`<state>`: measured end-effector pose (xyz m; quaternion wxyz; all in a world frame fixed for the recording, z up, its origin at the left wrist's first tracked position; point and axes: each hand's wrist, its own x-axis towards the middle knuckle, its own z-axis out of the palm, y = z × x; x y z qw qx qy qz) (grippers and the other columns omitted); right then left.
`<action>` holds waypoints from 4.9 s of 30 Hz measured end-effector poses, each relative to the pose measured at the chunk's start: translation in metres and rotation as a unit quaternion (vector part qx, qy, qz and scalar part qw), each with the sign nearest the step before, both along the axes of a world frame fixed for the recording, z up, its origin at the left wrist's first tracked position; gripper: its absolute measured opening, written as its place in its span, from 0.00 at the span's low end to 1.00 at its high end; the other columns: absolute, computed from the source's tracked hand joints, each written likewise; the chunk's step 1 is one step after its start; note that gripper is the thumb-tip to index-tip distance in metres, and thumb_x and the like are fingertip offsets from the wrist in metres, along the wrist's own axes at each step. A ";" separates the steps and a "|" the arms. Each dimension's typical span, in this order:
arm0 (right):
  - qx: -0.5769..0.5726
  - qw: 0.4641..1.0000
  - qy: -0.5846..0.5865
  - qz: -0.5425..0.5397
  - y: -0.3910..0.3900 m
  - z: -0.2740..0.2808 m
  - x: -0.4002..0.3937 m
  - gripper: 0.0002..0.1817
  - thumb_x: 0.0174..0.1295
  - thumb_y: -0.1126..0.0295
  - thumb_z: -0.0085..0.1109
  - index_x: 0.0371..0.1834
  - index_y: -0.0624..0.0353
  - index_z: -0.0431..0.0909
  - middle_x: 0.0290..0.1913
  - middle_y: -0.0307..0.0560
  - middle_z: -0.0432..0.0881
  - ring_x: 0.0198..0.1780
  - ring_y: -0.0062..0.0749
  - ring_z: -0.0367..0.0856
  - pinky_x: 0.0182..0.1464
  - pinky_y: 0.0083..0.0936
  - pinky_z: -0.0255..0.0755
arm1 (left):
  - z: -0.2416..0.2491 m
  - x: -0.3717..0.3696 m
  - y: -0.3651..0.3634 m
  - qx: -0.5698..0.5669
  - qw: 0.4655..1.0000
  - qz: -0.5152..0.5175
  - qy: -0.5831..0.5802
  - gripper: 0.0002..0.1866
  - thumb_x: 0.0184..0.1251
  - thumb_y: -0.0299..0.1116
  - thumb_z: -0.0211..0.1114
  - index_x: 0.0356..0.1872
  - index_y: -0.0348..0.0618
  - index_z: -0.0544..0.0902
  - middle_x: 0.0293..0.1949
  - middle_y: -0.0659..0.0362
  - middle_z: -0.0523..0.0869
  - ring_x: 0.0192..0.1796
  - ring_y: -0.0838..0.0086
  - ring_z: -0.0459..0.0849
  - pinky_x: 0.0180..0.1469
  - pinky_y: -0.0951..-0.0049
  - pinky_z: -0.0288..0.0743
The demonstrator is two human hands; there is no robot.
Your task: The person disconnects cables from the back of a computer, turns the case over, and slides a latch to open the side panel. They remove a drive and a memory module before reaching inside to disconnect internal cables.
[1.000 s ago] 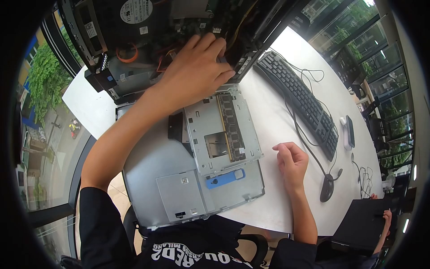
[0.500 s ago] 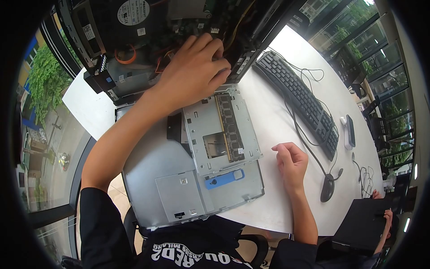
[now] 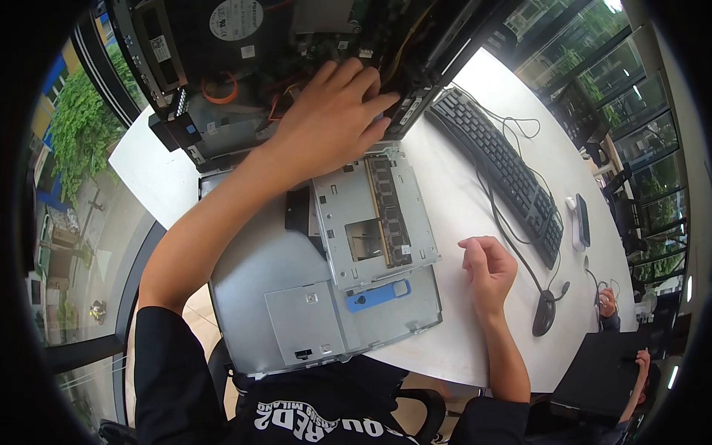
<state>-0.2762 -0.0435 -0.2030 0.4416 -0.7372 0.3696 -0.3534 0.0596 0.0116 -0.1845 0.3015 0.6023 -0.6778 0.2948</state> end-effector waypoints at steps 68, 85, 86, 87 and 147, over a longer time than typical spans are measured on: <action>-0.439 0.866 0.040 0.238 0.047 0.037 0.143 0.07 0.55 0.70 0.69 0.30 0.62 0.84 0.38 0.45 0.81 0.44 0.39 0.81 0.46 0.35 0.77 | 0.053 -0.020 0.059 0.029 0.999 -0.028 -0.012 0.27 0.63 0.31 0.73 0.66 0.47 0.83 0.52 0.55 0.85 0.54 0.59 0.81 0.58 0.59 0.73; -0.454 0.859 0.021 0.237 0.043 0.026 0.139 0.09 0.60 0.67 0.65 0.29 0.61 0.86 0.38 0.47 0.82 0.46 0.39 0.81 0.50 0.36 0.79 | 0.092 0.036 0.099 -0.091 0.959 0.211 -0.166 0.46 0.45 0.36 0.83 0.71 0.39 0.74 0.65 0.47 0.76 0.67 0.49 0.74 0.70 0.50 0.66; -0.456 0.858 0.019 0.235 0.043 0.026 0.139 0.09 0.60 0.67 0.65 0.29 0.61 0.86 0.37 0.47 0.82 0.46 0.39 0.81 0.50 0.36 0.79 | 0.092 0.036 0.099 -0.093 0.959 0.214 -0.163 0.46 0.45 0.36 0.83 0.71 0.39 0.74 0.64 0.47 0.76 0.66 0.50 0.74 0.70 0.51 0.66; -0.457 0.859 0.018 0.232 0.043 0.027 0.139 0.09 0.60 0.67 0.65 0.28 0.61 0.86 0.37 0.47 0.82 0.46 0.39 0.81 0.50 0.36 0.79 | 0.092 0.035 0.099 -0.095 0.959 0.216 -0.159 0.46 0.44 0.36 0.83 0.70 0.39 0.75 0.64 0.48 0.76 0.66 0.50 0.74 0.69 0.51 0.67; -0.441 0.864 0.018 0.244 0.043 0.028 0.139 0.09 0.60 0.68 0.65 0.30 0.63 0.85 0.37 0.47 0.81 0.45 0.40 0.81 0.50 0.36 0.78 | 0.153 0.076 0.099 -0.254 0.915 0.201 -0.239 0.26 0.50 0.53 0.85 0.48 0.51 0.90 0.39 0.65 0.91 0.44 0.72 0.86 0.53 0.70 0.70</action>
